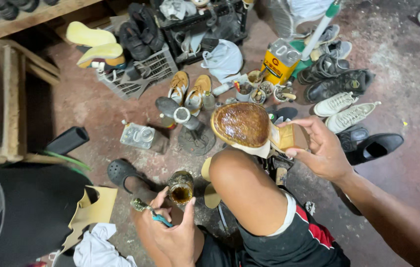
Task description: The person applies adhesive to the sole and heel of a white shoe using a small brush, spreading the liquid across the surface while holding the shoe by hand.
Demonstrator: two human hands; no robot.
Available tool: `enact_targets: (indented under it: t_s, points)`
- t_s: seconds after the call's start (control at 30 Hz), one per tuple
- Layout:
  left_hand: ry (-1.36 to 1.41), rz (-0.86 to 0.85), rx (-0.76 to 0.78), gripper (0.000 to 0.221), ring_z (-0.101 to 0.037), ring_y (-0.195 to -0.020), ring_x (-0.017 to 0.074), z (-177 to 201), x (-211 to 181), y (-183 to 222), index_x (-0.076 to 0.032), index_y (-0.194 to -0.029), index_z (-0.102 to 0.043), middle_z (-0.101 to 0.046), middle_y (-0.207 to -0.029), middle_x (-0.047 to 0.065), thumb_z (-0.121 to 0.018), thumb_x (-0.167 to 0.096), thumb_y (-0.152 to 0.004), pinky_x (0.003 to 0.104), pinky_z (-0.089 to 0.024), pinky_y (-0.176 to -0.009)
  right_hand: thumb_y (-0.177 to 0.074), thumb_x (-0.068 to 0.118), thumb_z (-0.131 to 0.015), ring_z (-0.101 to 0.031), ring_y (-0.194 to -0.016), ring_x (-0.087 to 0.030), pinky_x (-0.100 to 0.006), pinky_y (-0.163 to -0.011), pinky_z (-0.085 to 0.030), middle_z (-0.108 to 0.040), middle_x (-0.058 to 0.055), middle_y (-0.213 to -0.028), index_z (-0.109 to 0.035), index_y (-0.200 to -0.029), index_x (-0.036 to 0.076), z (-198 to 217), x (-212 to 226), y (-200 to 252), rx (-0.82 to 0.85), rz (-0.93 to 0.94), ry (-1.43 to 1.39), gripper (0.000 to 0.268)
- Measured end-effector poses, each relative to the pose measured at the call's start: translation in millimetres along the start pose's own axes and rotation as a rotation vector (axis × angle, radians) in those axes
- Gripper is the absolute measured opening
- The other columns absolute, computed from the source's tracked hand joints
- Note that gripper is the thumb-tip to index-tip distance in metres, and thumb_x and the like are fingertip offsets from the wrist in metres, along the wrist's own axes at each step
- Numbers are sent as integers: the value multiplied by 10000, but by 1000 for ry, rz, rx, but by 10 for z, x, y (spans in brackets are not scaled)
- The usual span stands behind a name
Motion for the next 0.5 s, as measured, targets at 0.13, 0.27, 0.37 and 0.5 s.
enact_targets:
  t_s: [0.13, 0.27, 0.37, 0.5]
  points:
    - [25, 55, -39, 659, -455, -717, 128, 80, 23, 124, -61, -1188, -702, -526, -878, 16, -968, -170, -594, 273, -393, -659, -832, -84, -694, -555, -1346, -211, -390, -1142, -450, -567, -163, -1445, -441, -1335, -9, -93, 157, 93, 89, -4, -54, 568]
    - [88, 48, -93, 653, -437, -757, 122, 129, 63, 193, -62, -1219, -689, -540, -949, -8, -951, -168, -630, 255, -406, -702, -826, -94, -714, -546, -1382, -259, -417, -1175, -445, -563, -209, -1447, -435, -1333, -10, -197, 226, 108, 145, 100, -18, 584]
    - [80, 49, -123, 649, -436, -773, 127, 170, 50, 219, -65, -1215, -689, -524, -947, 0, -957, -170, -634, 265, -402, -701, -831, -99, -712, -530, -1413, -289, -429, -1180, -454, -546, -236, -1466, -427, -1329, -2, -235, 264, 122, 184, 167, -6, 581]
    - [61, 124, -109, 656, -438, -738, 130, 228, 29, 225, -85, -1215, -700, -535, -931, 2, -964, -174, -620, 271, -403, -679, -838, -94, -679, -504, -1453, -331, -459, -1198, -457, -516, -264, -1478, -403, -1333, 15, -276, 266, 111, 182, 351, 101, 578]
Point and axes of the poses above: each hand's wrist, its own y-axis away from the middle knuckle, its own z-axis out of the back of the hand, x = y × z, the point moved 1 cm from there along -y, towards the middle knuckle
